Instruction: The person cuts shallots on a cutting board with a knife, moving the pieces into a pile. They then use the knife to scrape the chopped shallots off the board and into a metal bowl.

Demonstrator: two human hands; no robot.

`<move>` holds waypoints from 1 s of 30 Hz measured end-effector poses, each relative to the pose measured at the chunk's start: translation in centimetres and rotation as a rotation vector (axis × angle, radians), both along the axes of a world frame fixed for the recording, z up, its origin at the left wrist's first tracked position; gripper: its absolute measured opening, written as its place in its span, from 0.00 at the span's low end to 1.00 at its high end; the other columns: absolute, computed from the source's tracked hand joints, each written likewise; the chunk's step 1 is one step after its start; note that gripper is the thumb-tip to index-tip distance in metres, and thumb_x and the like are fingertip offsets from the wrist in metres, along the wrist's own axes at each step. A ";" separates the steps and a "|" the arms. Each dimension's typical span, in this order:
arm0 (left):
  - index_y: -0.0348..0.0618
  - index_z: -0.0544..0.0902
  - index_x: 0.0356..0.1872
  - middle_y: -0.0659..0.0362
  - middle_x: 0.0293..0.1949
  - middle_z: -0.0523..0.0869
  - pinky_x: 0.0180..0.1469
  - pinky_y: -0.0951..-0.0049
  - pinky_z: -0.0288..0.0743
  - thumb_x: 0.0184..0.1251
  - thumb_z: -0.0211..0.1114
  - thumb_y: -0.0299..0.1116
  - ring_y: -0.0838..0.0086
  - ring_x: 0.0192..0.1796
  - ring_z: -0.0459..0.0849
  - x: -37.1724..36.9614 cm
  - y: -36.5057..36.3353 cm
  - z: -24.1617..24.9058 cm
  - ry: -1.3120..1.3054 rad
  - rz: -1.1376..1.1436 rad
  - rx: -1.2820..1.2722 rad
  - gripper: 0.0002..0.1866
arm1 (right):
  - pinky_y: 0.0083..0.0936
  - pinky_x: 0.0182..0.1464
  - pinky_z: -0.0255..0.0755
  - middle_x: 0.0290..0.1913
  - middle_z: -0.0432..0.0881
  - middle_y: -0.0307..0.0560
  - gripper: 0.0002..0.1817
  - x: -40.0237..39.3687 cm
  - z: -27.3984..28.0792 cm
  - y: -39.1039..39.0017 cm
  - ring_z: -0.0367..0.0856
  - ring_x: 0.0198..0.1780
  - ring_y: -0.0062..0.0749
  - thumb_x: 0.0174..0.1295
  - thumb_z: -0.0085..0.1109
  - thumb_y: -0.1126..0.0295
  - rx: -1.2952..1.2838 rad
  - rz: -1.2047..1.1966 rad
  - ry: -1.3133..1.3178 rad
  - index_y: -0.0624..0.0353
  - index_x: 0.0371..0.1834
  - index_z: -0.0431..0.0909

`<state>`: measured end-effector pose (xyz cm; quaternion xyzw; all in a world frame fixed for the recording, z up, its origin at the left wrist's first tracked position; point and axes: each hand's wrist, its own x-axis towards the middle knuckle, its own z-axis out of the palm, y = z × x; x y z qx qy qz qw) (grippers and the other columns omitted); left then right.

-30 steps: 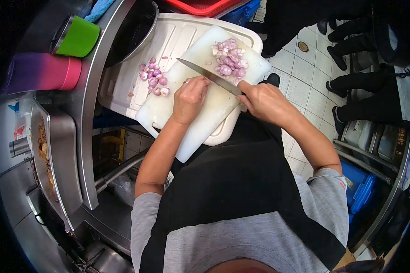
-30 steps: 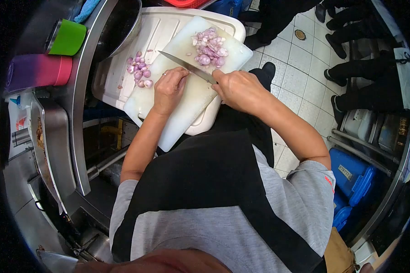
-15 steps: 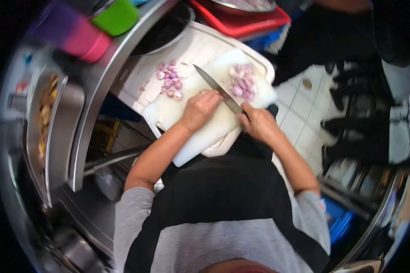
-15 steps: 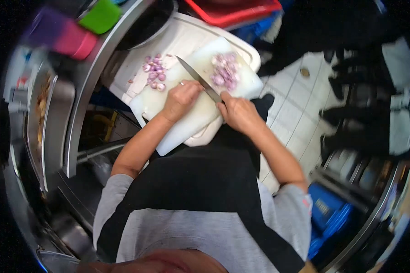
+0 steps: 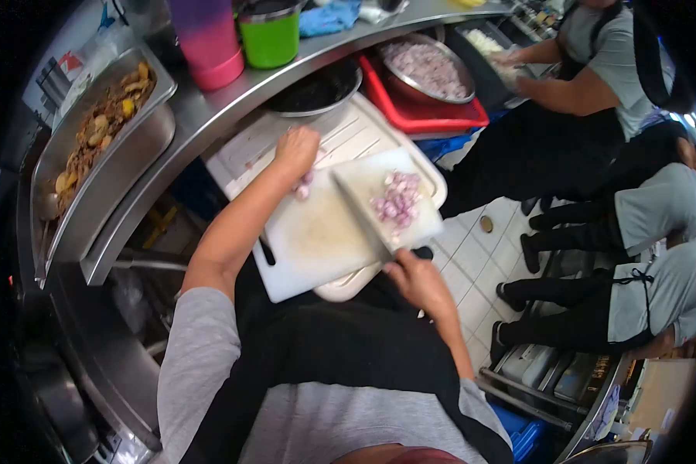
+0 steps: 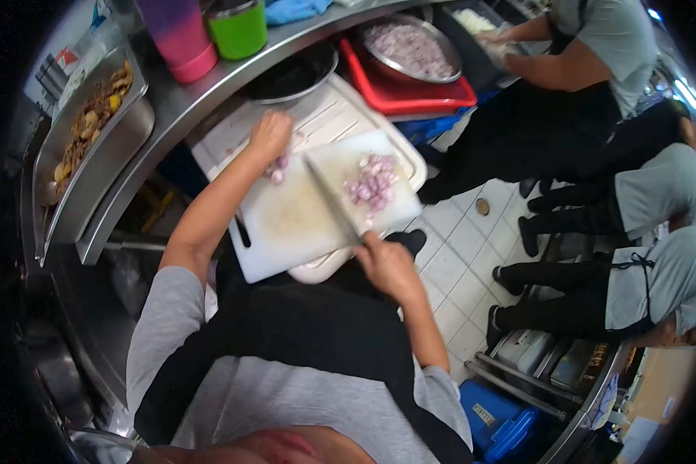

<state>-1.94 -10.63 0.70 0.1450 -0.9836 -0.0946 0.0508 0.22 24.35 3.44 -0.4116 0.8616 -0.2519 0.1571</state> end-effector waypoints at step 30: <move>0.39 0.88 0.39 0.54 0.38 0.89 0.43 0.66 0.81 0.61 0.70 0.26 0.62 0.39 0.88 5.6 10.2 -3.8 0.421 -0.340 0.454 0.07 | 0.51 0.36 0.79 0.27 0.85 0.61 0.13 -2.3 -1.8 -3.0 0.86 0.33 0.58 0.68 0.57 0.62 0.086 -0.046 0.335 0.63 0.38 0.71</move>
